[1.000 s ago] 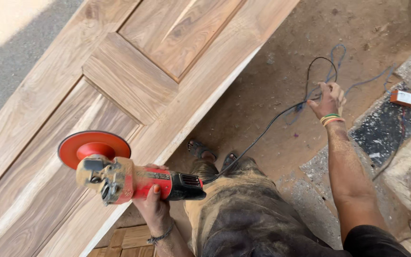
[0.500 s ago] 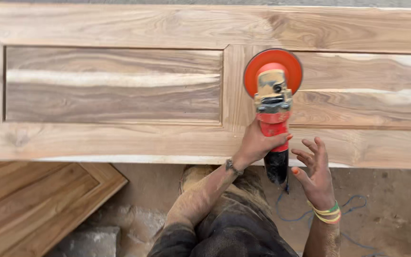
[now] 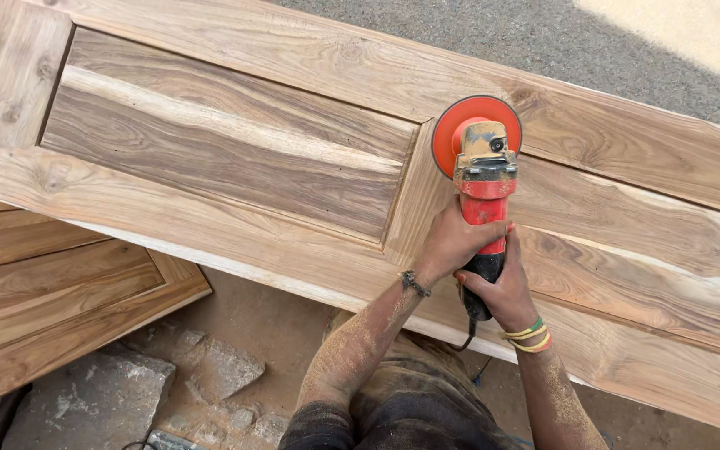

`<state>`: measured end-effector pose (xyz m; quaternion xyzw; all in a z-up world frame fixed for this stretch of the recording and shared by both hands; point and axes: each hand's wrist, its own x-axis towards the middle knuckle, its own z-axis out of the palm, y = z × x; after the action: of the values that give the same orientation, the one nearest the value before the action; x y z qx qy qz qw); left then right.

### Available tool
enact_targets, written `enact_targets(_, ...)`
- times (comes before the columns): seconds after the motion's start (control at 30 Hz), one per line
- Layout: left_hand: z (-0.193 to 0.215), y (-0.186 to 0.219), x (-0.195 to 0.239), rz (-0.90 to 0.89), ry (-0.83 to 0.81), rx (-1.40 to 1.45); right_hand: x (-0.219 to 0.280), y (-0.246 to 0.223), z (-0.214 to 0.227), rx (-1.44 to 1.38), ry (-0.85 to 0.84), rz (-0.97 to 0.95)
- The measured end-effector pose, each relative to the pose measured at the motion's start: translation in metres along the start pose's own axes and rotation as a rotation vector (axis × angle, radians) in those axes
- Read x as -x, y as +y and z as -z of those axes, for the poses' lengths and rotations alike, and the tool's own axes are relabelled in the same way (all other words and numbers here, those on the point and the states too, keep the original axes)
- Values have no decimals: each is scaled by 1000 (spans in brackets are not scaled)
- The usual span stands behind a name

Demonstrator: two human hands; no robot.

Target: The person uses a red angle grinder with a sanding disc to smooth the surface of a wooden door panel. They move the tool across the flat surfaces and along the raised edges of the panel's design.

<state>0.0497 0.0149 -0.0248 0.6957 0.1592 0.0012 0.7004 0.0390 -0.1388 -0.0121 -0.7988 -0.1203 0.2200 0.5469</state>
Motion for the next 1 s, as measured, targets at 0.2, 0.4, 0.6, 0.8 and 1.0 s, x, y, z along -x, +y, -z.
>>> enact_targets(0.2,34,-1,-55,116,13,-90,-60,-13,-27,-132,-13,-7)
enact_targets(0.4,52,-8,-88,48,75,30,-108,-40,-39,-235,-120,-165)
enact_targets(0.6,81,-11,-112,-16,131,196,-148,-44,-44,24,-147,-4)
enact_targets(0.8,56,-41,-121,-26,168,294,-155,-27,-17,139,-262,-75)
enact_targets(1.0,-33,-47,-99,67,141,332,-124,13,65,170,-275,59)
